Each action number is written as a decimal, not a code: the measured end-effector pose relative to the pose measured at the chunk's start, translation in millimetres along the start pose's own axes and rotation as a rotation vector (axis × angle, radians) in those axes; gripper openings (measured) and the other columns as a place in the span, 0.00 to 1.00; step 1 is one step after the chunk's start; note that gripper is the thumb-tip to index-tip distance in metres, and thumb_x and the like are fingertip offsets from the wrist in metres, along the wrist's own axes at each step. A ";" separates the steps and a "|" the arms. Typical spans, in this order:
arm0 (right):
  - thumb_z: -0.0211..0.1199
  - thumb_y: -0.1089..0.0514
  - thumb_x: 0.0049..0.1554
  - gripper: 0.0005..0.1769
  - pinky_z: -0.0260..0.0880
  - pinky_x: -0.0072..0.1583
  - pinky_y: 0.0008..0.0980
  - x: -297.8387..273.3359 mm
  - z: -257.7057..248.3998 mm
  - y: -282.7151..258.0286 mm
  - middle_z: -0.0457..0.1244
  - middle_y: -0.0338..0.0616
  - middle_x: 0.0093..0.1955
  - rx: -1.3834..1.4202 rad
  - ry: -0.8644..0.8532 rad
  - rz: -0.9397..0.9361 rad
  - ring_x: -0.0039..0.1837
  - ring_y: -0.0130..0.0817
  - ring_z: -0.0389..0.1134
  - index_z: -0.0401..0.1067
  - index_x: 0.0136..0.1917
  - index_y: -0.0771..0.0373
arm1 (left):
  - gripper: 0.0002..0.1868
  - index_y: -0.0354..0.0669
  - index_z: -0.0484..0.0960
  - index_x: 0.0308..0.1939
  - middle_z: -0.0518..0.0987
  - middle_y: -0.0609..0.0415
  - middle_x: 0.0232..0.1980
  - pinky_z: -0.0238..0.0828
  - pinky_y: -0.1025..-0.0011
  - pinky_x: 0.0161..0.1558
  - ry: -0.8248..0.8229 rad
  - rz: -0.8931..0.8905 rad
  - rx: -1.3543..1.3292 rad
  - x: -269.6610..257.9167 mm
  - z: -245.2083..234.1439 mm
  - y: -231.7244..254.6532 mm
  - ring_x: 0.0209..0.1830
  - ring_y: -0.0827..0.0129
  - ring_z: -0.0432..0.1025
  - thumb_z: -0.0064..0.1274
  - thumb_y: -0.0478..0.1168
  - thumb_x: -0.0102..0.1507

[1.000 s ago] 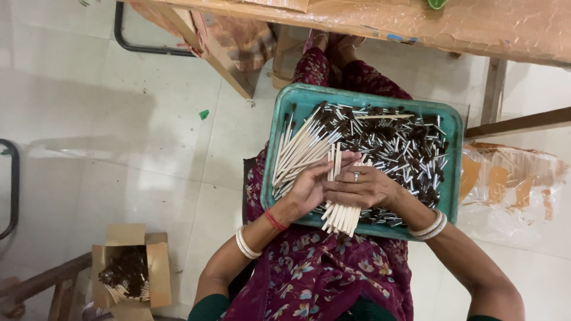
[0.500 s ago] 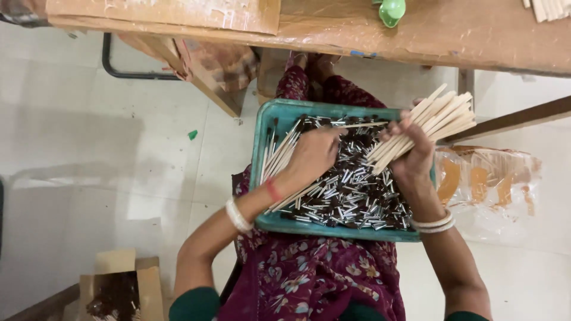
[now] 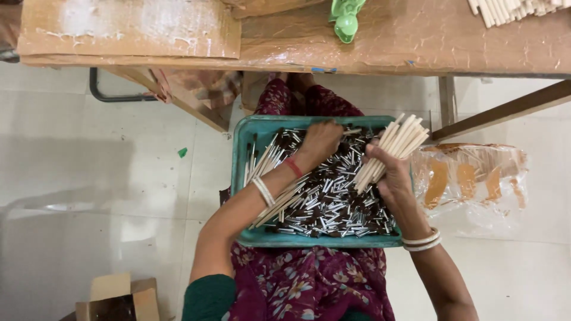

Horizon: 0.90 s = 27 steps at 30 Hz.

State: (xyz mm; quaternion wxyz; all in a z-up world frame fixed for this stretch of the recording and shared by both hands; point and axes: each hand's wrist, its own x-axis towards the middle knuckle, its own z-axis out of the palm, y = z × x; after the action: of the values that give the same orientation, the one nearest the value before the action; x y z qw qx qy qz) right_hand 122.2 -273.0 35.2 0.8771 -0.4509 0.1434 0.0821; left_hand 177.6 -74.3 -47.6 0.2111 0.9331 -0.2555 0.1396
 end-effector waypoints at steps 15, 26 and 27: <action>0.66 0.70 0.59 0.21 0.78 0.52 0.29 1.3 88.2 -89.1 0.67 0.47 0.49 -0.227 -0.231 -0.357 0.50 0.35 0.71 0.65 0.64 0.67 | 0.20 0.44 0.83 0.53 0.87 0.53 0.37 0.77 0.74 0.32 0.040 -0.479 -0.895 21.6 -209.7 74.1 0.28 0.71 0.79 0.65 0.40 0.58; 0.74 0.61 0.51 0.13 0.76 0.54 0.30 146.4 118.9 -170.4 0.70 0.44 0.48 -1.013 -0.050 -0.733 0.51 0.32 0.72 0.76 0.48 0.64 | 0.13 0.46 0.86 0.50 0.87 0.50 0.43 0.82 0.70 0.45 0.348 -0.217 -0.734 38.5 -191.4 79.9 0.41 0.66 0.85 0.59 0.32 0.62; 0.74 0.61 0.51 0.13 0.76 0.54 0.30 149.0 118.0 -172.0 0.70 0.44 0.48 -1.012 -0.052 -0.744 0.51 0.32 0.72 0.76 0.48 0.64 | 0.13 0.46 0.86 0.50 0.87 0.50 0.43 0.82 0.70 0.45 0.355 -0.210 -0.732 43.8 -196.6 84.4 0.41 0.66 0.85 0.59 0.32 0.62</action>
State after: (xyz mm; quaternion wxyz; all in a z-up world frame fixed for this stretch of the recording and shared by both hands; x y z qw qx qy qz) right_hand 331.1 -274.5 183.9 0.5280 -0.8279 -0.1010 -0.1600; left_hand 138.7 -67.1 167.2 0.5825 0.7789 -0.1516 0.1761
